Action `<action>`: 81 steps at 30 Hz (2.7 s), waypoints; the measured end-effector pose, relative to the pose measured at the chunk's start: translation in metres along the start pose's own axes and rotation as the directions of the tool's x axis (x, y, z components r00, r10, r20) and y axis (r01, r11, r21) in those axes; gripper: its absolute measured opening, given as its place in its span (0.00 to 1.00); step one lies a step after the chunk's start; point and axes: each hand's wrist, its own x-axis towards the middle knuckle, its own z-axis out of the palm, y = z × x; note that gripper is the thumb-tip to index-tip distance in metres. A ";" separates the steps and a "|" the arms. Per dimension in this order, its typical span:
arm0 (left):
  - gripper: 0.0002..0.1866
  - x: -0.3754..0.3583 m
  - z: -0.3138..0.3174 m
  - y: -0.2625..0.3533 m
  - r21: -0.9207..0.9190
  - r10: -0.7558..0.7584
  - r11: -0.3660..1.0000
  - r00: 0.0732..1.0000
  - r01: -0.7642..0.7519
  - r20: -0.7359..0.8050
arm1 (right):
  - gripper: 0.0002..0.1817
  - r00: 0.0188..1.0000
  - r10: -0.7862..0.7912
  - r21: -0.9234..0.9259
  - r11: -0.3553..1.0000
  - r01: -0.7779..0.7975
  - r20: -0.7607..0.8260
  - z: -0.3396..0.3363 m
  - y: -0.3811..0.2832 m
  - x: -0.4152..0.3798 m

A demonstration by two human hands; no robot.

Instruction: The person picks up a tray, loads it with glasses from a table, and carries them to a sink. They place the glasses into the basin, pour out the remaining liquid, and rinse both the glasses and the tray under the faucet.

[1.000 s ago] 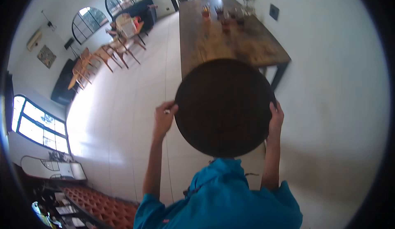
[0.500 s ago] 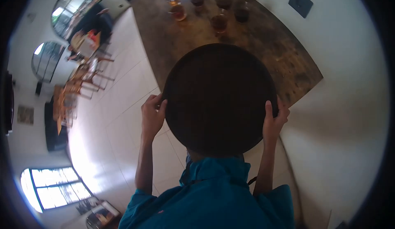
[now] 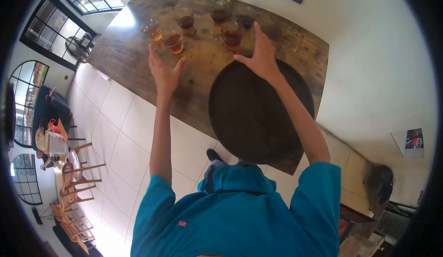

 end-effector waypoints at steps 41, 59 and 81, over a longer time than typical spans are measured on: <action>0.53 -0.040 0.058 0.086 -0.651 0.535 0.752 0.482 0.104 0.694 | 0.50 0.824 0.417 -0.049 0.882 -0.469 -0.384 -0.077 -0.034 -0.045; 0.55 0.204 0.048 -0.019 -0.019 0.364 0.876 0.634 -0.482 0.682 | 0.53 0.922 0.378 -0.378 0.868 -0.322 0.081 0.033 0.046 0.131; 0.50 0.140 -0.027 0.122 -0.517 0.746 0.659 0.386 -0.547 0.542 | 0.48 0.890 0.396 -0.211 0.872 -0.441 -0.226 -0.176 -0.116 -0.083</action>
